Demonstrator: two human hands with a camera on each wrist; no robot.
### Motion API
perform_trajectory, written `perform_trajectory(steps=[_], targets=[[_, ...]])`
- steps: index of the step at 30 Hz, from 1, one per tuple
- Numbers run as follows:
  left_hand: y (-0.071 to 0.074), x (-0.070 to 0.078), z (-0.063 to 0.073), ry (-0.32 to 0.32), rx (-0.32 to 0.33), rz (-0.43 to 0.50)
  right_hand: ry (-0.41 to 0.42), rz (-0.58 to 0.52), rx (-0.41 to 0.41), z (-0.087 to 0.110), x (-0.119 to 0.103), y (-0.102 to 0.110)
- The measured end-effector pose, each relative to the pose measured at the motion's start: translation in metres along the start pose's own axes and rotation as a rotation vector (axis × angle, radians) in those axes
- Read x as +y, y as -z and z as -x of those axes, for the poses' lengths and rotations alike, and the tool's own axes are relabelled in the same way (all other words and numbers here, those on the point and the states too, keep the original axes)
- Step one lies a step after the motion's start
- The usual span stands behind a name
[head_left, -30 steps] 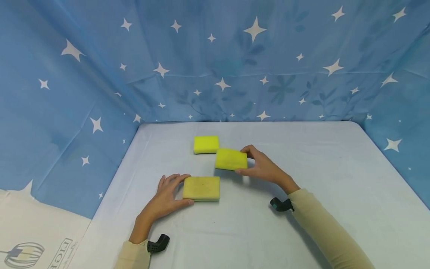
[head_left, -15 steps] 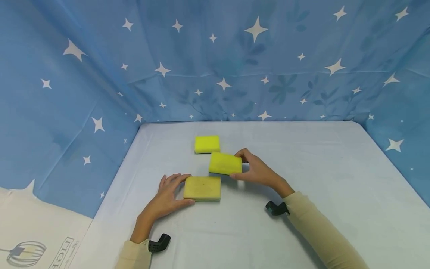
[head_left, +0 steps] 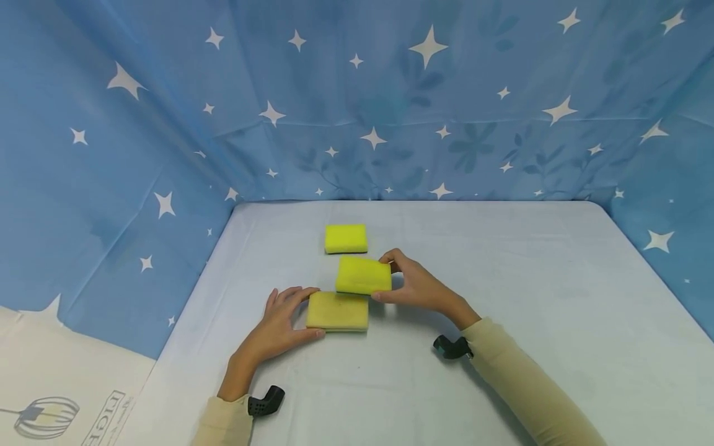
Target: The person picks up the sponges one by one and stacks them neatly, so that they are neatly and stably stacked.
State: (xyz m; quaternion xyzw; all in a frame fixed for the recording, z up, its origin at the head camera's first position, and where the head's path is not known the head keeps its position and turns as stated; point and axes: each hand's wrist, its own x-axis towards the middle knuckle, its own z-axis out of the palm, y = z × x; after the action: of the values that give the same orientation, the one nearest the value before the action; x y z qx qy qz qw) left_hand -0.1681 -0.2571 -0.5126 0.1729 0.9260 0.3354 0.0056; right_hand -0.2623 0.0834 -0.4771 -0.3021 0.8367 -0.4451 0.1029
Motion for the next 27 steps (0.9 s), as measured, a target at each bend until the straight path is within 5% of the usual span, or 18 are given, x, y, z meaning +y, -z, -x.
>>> perform_trajectory(steps=[27], targets=[[-0.001, -0.002, -0.001, 0.037, -0.012, -0.022, 0.065, 0.010, -0.080, -0.005, -0.017, -0.022]])
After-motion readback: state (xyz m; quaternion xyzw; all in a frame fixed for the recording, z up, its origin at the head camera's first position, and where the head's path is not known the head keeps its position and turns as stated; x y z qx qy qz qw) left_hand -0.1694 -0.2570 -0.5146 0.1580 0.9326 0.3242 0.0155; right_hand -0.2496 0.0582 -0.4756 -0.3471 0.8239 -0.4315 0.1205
